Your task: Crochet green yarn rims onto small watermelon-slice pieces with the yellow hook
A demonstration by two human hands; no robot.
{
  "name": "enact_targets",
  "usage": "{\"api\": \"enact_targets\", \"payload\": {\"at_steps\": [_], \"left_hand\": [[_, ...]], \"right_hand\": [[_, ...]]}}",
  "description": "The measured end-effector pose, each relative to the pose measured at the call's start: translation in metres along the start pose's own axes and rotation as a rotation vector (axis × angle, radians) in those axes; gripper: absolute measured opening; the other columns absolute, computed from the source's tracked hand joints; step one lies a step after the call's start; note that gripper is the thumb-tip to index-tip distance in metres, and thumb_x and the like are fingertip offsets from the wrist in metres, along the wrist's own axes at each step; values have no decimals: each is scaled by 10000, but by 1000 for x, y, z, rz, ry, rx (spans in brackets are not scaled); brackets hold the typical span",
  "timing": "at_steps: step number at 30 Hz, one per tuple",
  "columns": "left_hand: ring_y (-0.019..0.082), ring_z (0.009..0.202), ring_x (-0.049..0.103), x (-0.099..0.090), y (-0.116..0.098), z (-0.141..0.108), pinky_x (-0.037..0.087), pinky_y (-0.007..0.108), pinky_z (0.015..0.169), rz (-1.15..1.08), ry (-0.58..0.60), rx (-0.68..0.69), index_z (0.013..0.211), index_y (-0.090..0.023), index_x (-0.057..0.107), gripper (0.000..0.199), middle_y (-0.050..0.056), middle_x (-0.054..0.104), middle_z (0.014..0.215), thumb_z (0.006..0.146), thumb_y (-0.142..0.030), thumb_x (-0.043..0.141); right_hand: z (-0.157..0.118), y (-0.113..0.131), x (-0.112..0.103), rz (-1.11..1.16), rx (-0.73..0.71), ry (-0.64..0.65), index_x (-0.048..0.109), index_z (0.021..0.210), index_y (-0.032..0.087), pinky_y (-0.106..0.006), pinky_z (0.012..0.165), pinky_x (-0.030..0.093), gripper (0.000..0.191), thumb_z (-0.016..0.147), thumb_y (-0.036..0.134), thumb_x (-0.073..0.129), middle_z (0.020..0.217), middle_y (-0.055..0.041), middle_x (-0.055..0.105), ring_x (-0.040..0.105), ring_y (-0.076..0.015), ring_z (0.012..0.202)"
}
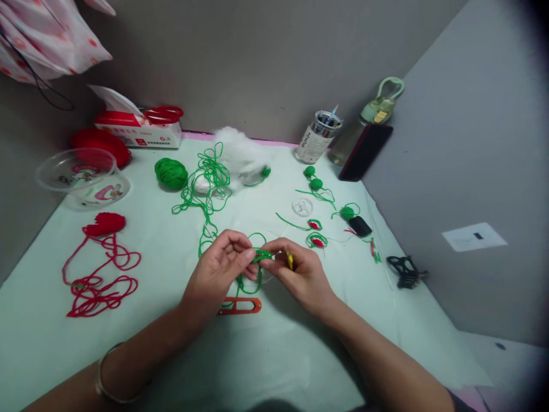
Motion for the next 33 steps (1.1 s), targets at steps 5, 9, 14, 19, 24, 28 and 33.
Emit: {"api": "enact_targets", "payload": {"at_steps": [5, 9, 14, 19, 24, 28, 33], "left_hand": [[154, 839, 674, 1, -9, -4, 567, 266, 782, 181, 4, 126, 914, -227, 687, 158, -4, 667, 933, 830, -236, 820], [150, 713, 674, 2, -2, 1, 547, 269, 722, 69, 58, -25, 846, -206, 643, 162, -16, 677, 736, 869, -287, 782], [129, 685, 654, -4, 0, 4, 522, 248, 696, -10, 31, -79, 928, -205, 661, 189, -26, 678, 764, 888, -350, 776], [155, 796, 681, -8, 2, 1, 540, 267, 771, 49, -35, -92, 1062, -228, 713, 274, -8, 695, 890, 893, -435, 771], [180, 872, 692, -12, 12, 1, 538, 284, 847, 101, -45, -128, 1070, -239, 699, 334, 7, 740, 916, 870, -490, 789], [205, 886, 705, -12, 15, 1, 545, 310, 860, 110, -45, -148, 1105, -245, 675, 373, 15, 758, 883, 876, -523, 770], [244, 927, 732, -7, 4, -2, 578, 356, 881, 167, -22, -81, 1085, -239, 685, 307, 54, 773, 972, 882, -457, 761]], "right_hand": [[2, -4, -1, 107, 101, 21, 732, 894, 190, -274, 613, 442, 273, 891, 462, 754, 738, -6, 668, 557, -136, 659], [2, 0, 2, 166, 101, 66, 696, 791, 184, -265, 613, 435, 352, 900, 516, 741, 682, 7, 646, 528, -119, 630], [2, -13, 7, 429, 159, 212, 699, 893, 159, -206, 460, 256, 467, 882, 625, 732, 632, 47, 550, 343, -56, 495], [3, -1, 1, 867, 39, 453, 629, 718, 178, -184, 376, 216, 615, 690, 767, 800, 546, 94, 434, 280, -25, 394], [0, 11, -11, 1135, -183, 617, 510, 576, 191, -146, 319, 224, 604, 842, 681, 741, 488, 94, 432, 244, -2, 315], [0, -1, -12, 1041, -101, 567, 526, 514, 198, -170, 289, 217, 674, 707, 799, 763, 432, 93, 416, 258, -10, 273], [1, -3, -15, 788, 101, 394, 731, 773, 154, -188, 372, 187, 240, 884, 361, 780, 593, 53, 524, 334, -20, 404]]}}
Point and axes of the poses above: each hand's wrist, its own z-axis towards the middle knuckle, its own x-axis out of the palm, y = z × x, the point moved 6 cm from there along z, towards the middle knuckle
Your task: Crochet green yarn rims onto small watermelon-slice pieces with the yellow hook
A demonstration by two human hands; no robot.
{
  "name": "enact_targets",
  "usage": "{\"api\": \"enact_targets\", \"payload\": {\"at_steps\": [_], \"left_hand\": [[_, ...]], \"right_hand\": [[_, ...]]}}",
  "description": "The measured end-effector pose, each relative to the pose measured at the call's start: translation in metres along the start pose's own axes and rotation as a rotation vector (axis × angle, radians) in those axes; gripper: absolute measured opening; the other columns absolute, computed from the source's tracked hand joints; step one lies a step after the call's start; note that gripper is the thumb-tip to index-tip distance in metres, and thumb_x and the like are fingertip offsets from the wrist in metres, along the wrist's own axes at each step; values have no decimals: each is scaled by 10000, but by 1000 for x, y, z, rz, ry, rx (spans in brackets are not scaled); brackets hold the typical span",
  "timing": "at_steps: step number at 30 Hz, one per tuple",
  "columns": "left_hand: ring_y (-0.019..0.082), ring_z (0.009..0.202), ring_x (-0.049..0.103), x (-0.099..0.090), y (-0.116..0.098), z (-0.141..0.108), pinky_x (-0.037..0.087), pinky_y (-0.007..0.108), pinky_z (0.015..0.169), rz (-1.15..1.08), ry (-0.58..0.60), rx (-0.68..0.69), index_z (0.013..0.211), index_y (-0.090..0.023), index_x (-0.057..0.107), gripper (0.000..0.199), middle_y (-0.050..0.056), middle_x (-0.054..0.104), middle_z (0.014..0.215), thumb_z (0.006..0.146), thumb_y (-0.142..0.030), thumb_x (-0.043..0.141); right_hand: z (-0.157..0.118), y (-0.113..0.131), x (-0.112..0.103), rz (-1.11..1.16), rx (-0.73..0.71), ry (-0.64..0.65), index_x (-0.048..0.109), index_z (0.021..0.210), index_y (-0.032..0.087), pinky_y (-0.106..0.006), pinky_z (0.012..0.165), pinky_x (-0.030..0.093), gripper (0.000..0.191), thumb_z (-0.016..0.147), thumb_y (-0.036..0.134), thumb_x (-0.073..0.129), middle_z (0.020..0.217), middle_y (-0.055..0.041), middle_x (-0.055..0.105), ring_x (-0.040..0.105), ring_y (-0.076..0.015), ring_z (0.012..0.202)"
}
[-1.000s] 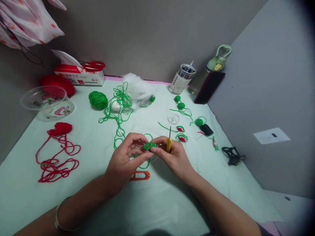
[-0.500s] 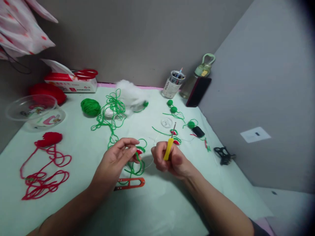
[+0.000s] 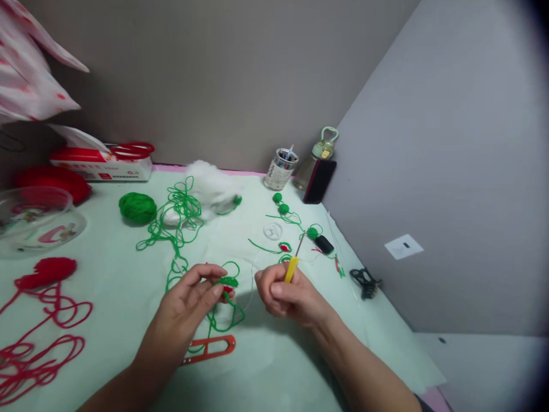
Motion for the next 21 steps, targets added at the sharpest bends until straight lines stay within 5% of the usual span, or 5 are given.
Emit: {"api": "enact_targets", "payload": {"at_steps": [5, 12, 15, 19, 21], "left_hand": [[266, 1064, 719, 9, 2, -4, 594, 353, 928, 4, 47, 59, 1039, -244, 684, 262, 63, 752, 1034, 834, -373, 784], [238, 951, 692, 14, 4, -3, 586, 353, 869, 71, 42, 58, 1053, -249, 655, 269, 53, 704, 987, 861, -429, 710], [241, 974, 652, 18, -5, -3, 548, 374, 908, 324, 226, 127, 1053, -258, 660, 214, 40, 684, 1004, 847, -312, 687], [268, 1083, 595, 28, -7, -11, 493, 381, 955, 809, 589, 362, 1095, -273, 671, 412, 44, 670, 1145, 720, -113, 729], [258, 1069, 588, 23, -3, -8, 479, 370, 939, 973, 645, 440, 1112, -265, 665, 383, 55, 672, 1145, 792, -54, 648]], "right_hand": [[2, 1, 7, -391, 65, -168, 719, 1110, 192, -215, 532, 308, 243, 904, 319, 725, 768, 37, 589, 414, -67, 579], [1, 9, 9, -702, 135, -237, 660, 841, 179, -260, 614, 320, 210, 869, 371, 741, 689, 52, 507, 401, -109, 653], [-4, 31, -18, -891, 100, -400, 667, 851, 188, -273, 615, 330, 204, 888, 388, 688, 689, 40, 499, 420, -126, 651], [-16, 58, -53, -1083, -23, -719, 609, 1335, 211, -289, 648, 387, 501, 896, 443, 673, 730, 48, 499, 456, -154, 660], [-16, 64, -56, -1116, -52, -729, 606, 1358, 201, -295, 639, 402, 526, 927, 500, 632, 710, 47, 487, 471, -162, 648]]}}
Point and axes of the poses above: each hand's wrist, its own z-axis towards the middle knuckle, its own x-axis out of the palm, y = z × x, the point moved 6 cm from there along z, towards the middle knuckle
